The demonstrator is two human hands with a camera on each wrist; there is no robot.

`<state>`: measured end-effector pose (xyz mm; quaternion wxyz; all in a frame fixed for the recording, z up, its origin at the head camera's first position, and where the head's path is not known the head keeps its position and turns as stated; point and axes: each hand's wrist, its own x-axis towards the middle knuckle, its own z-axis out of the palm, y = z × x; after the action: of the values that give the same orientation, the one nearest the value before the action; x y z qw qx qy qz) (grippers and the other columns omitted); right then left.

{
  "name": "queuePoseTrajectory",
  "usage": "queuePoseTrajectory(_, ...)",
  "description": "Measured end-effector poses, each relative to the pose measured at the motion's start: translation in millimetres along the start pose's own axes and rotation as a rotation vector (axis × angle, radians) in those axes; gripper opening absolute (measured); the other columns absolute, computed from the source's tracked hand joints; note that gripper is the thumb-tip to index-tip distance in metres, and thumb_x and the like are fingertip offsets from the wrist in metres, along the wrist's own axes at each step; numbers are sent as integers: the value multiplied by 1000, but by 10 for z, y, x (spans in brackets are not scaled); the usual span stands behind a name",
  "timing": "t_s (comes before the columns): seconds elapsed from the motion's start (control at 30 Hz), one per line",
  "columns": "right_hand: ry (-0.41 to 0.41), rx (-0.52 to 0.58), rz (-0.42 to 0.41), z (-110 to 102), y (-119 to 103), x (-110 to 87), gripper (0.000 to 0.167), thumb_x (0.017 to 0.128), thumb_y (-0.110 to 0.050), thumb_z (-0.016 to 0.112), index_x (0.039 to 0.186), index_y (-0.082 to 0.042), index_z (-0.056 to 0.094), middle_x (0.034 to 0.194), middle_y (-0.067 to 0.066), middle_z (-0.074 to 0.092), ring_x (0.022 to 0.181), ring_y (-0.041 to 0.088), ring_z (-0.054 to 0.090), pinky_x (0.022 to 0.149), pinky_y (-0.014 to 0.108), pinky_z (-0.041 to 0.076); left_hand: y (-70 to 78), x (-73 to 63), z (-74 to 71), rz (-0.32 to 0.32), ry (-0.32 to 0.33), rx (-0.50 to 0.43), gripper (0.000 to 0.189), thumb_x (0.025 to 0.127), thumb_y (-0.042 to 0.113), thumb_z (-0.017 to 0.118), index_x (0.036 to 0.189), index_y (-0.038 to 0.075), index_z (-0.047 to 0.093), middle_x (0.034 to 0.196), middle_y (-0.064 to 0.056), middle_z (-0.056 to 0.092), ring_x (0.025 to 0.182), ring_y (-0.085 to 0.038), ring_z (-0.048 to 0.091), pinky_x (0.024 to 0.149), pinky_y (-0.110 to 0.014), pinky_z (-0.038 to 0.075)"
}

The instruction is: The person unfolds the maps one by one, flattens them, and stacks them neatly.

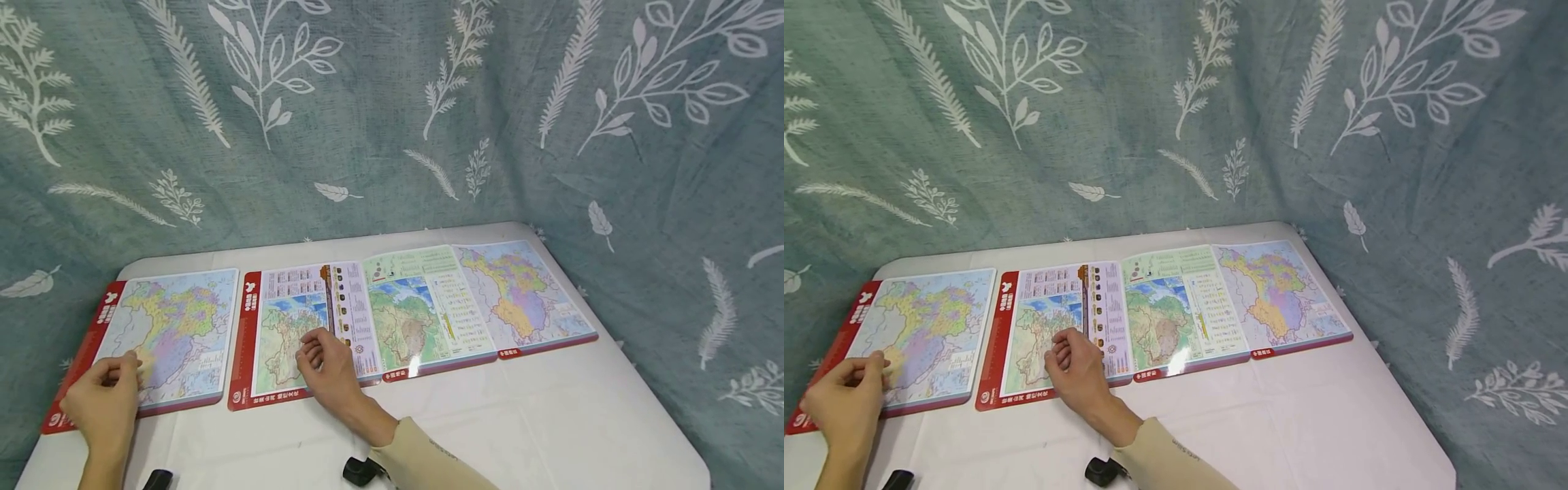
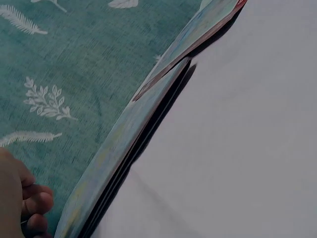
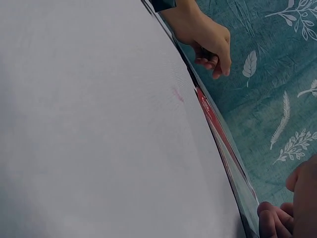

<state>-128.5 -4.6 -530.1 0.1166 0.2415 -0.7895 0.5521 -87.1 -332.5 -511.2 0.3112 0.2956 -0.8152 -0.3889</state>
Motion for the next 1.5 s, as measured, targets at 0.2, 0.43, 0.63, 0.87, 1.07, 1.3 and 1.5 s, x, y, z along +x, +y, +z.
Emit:
queuePoseTrajectory(0.2,-15,-1,-38,99,-32,35,18,98,-5,69,113,4,64,92,7,69,73,11,63,69,18,55,-103,88,-68,-57,-4,73,42,102,34,64,104,-7,77,55,45,35,57,16,36,84,-32,25)
queuePoseTrajectory(0.43,-30,4,-50,226,-60,76,19,96,-6,70,111,2,64,92,7,68,73,16,64,69,19,56,-210,170,-122,-24,21,115,40,100,31,65,97,-8,76,53,45,31,65,14,31,84,-42,25)
queuePoseTrajectory(0.63,-23,-68,-32,309,-87,112,21,94,-11,74,112,-3,66,92,6,69,74,15,65,69,10,49,-239,240,-177,-11,12,173,38,99,24,63,99,-13,73,64,-9,61,86,-29,48,79,-47,25)
queuePoseTrajectory(0.87,-8,-295,0,376,-100,159,22,92,-25,78,108,-13,68,85,-5,66,73,0,49,69,10,35,-298,292,-146,31,11,213,35,98,16,61,105,-17,69,102,-40,62,107,-51,43,91,-60,23)
queuePoseTrajectory(1.07,13,-302,-34,468,-109,176,20,90,-24,79,103,-13,69,83,-3,67,75,2,49,71,12,36,-323,296,-175,37,14,231,34,96,13,60,107,-18,68,107,-39,57,115,-54,41,93,-63,24)
queuePoseTrajectory(1.3,-23,-277,-80,593,-146,206,21,89,-22,81,102,-10,70,85,0,66,79,5,49,74,13,37,-322,322,-216,-52,-39,333,45,96,14,59,128,-17,56,135,-47,44,136,-60,31,112,-69,18)
queuePoseTrajectory(1.5,-85,-383,-67,683,-196,222,29,90,-33,82,108,-13,74,91,-3,64,83,5,45,77,16,38,-336,317,-244,-110,-70,367,59,96,19,56,140,-19,44,141,-50,34,140,-62,24,112,-72,16)
